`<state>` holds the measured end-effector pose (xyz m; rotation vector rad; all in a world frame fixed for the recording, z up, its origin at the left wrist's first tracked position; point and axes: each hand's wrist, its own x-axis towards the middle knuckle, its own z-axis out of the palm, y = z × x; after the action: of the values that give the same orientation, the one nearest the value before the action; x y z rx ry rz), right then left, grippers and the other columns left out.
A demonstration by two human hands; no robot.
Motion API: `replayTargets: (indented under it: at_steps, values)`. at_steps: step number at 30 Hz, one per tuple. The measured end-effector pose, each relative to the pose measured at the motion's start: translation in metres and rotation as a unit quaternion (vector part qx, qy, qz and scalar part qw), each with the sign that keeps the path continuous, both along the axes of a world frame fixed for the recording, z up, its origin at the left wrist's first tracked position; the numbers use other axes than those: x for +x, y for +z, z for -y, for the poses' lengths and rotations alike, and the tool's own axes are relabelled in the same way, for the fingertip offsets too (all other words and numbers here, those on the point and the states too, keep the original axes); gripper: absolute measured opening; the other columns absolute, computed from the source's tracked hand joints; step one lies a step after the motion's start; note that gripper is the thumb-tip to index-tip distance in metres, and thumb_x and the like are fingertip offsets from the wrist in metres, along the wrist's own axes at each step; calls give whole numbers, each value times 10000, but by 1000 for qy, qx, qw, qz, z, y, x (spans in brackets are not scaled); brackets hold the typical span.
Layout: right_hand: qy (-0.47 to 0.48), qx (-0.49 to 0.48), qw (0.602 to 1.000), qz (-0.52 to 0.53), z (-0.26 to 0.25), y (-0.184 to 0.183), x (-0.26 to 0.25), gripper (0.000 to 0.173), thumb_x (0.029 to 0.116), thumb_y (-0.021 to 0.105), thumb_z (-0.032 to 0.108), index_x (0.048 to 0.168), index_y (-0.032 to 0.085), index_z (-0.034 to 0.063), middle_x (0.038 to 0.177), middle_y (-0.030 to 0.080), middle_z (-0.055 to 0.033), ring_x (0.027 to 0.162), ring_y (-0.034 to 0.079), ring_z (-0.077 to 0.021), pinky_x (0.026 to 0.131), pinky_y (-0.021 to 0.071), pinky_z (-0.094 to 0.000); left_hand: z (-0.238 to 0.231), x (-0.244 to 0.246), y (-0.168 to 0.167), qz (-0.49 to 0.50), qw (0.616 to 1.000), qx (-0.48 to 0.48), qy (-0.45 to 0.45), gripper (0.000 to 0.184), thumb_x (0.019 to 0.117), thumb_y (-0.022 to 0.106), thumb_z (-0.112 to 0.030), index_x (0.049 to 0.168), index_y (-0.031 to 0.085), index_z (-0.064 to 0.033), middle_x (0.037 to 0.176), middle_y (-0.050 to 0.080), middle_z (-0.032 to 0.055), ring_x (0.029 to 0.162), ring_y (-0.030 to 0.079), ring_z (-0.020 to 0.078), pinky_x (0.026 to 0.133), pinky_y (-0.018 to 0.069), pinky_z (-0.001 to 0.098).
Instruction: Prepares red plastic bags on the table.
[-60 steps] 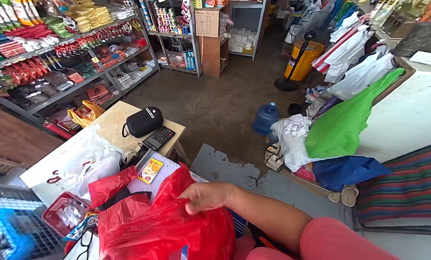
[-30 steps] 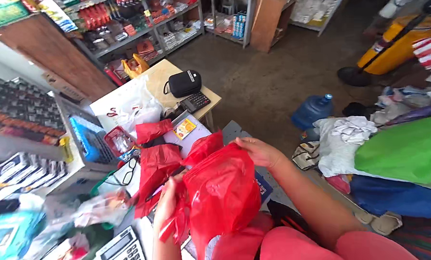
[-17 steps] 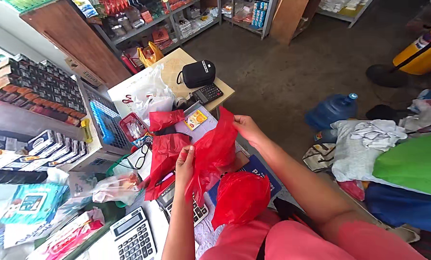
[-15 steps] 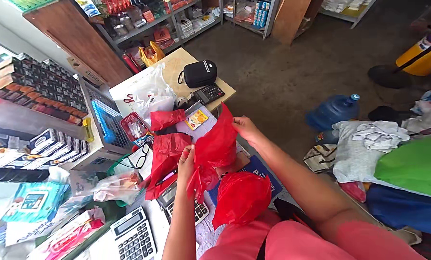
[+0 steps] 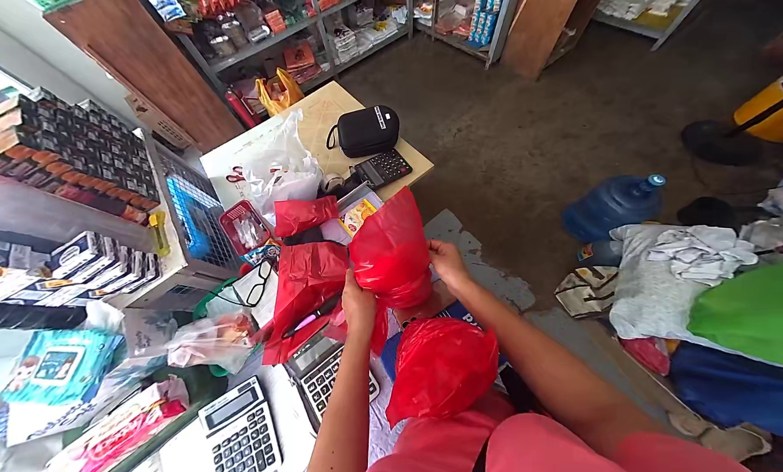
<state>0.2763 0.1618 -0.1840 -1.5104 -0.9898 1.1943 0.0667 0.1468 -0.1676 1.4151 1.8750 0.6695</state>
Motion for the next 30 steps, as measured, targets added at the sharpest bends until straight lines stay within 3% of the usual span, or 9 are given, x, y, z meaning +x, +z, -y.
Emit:
replayTargets:
  at_steps: [3,5,8,11,13,16,18,24,30]
  values:
    - [36,52,994,90,1,13,18,221,990,618,90,1179,699,9,1182,659,-163,1069,657,-233,945,553,-398,1,-11,-12,37,997,73,-7,437,957,605,-101,1358,543,62,1236,653,257,1197,625,349,1055,471,533]
    - [68,95,993,33,0,17,32,266,992,528,6,1206,686,7,1200,690,-134,1099,665,-191,972,550,-373,7,-27,-19,55,986,157,-22,359,981,561,-70,1296,581,101,1217,645,280,1182,620,355,1050,479,498]
    - [160,117,977,-81,-4,35,51,491,913,481,19,1398,561,20,1336,654,-128,1225,619,-193,1031,509,-379,16,-34,-8,161,944,282,-52,372,992,486,-62,1300,566,132,1327,615,251,1263,595,244,1083,482,366]
    - [209,110,954,-186,-13,45,55,646,979,624,200,1543,371,8,1449,574,-168,1325,566,-241,1130,457,-402,24,-27,14,287,909,274,-127,750,992,545,-398,1480,364,142,1541,433,241,1429,440,190,1178,376,310]
    - [230,102,947,-198,-18,46,46,714,962,671,234,1558,348,10,1465,560,-164,1325,567,-224,1123,465,-390,22,-19,17,305,908,259,-126,1040,866,747,-522,1499,287,161,1520,453,231,1384,480,128,1148,408,269]
    - [220,95,944,-227,-15,40,28,598,924,723,116,1455,486,-26,1318,658,-145,1198,646,-200,1053,529,-388,12,-8,1,314,908,259,-100,623,787,849,-110,1288,561,121,1162,716,113,1069,692,102,972,578,286]
    - [173,94,943,-267,-3,25,18,496,896,709,29,1361,554,-44,1219,700,-131,1119,678,-196,1005,557,-393,13,-9,-19,315,913,240,-101,352,768,836,-12,1079,676,32,985,758,38,935,724,92,895,611,296]
    - [148,97,953,-244,9,-14,38,452,879,692,-16,1317,581,-36,1187,715,-104,1094,682,-184,977,562,-388,28,-20,-43,336,925,161,-75,387,733,807,68,1091,660,56,959,764,49,912,733,94,887,618,314]
    - [249,166,937,-181,-10,31,52,807,793,812,68,1485,419,-64,1462,542,-173,1344,532,-221,1152,437,-393,22,-37,1,325,912,217,-122,841,663,895,-161,1372,503,64,1407,600,75,1234,604,82,1047,527,276]
